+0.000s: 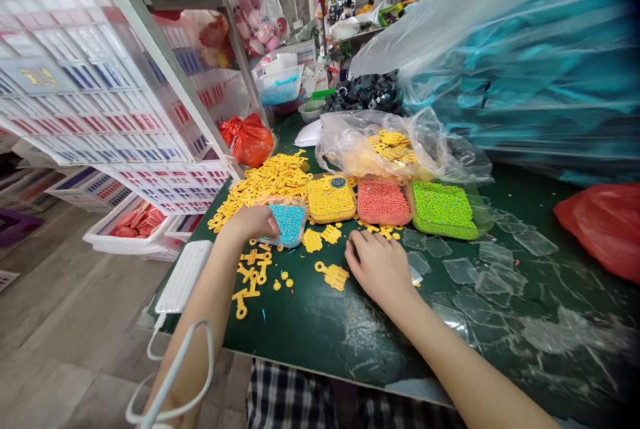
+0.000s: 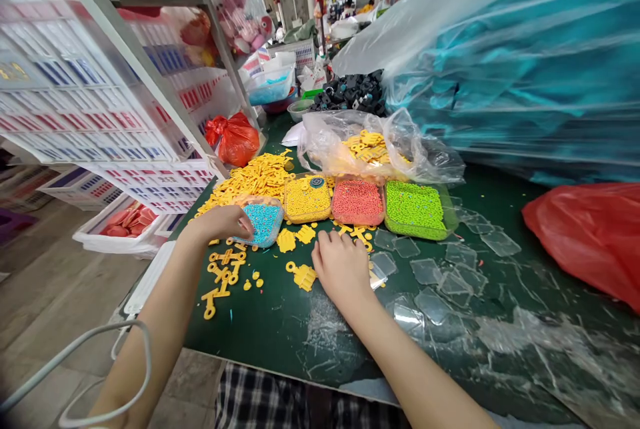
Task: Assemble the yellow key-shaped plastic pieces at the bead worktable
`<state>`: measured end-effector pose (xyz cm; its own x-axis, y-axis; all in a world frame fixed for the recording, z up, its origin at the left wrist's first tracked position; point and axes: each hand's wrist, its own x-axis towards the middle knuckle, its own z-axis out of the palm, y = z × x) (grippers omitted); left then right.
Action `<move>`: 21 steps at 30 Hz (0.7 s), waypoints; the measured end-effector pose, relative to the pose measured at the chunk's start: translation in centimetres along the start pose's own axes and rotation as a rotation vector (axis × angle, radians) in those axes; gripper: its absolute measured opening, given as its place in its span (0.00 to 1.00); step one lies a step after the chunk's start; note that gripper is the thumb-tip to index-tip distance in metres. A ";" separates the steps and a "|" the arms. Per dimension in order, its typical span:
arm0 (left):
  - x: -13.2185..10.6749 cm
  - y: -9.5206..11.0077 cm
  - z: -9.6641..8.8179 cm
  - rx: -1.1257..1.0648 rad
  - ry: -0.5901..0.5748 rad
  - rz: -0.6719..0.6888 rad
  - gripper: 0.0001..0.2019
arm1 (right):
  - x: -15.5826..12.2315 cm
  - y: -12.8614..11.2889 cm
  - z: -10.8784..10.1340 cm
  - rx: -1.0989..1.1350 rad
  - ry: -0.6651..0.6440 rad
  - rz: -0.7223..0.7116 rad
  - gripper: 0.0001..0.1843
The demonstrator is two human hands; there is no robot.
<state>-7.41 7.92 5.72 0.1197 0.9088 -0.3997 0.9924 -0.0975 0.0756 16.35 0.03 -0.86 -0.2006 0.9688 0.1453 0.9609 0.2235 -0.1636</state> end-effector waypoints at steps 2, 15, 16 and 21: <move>0.5 0.1 -0.2 0.016 -0.081 -0.018 0.07 | 0.0 0.0 -0.1 0.005 -0.017 0.002 0.13; 1.7 0.2 0.9 0.002 -0.180 -0.022 0.09 | 0.1 -0.1 -0.4 0.042 -0.112 0.016 0.15; 1.6 0.1 0.9 -0.005 -0.175 -0.011 0.09 | 0.1 0.0 -0.5 0.042 -0.133 0.014 0.15; -0.7 0.6 1.4 -0.164 0.161 0.144 0.13 | -0.3 0.1 -1.4 0.065 -0.266 -0.029 0.17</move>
<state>-6.86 6.63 4.76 0.2399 0.9444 -0.2249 0.9459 -0.1752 0.2732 16.79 -0.35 0.44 -0.2790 0.9540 -0.1096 0.9416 0.2493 -0.2266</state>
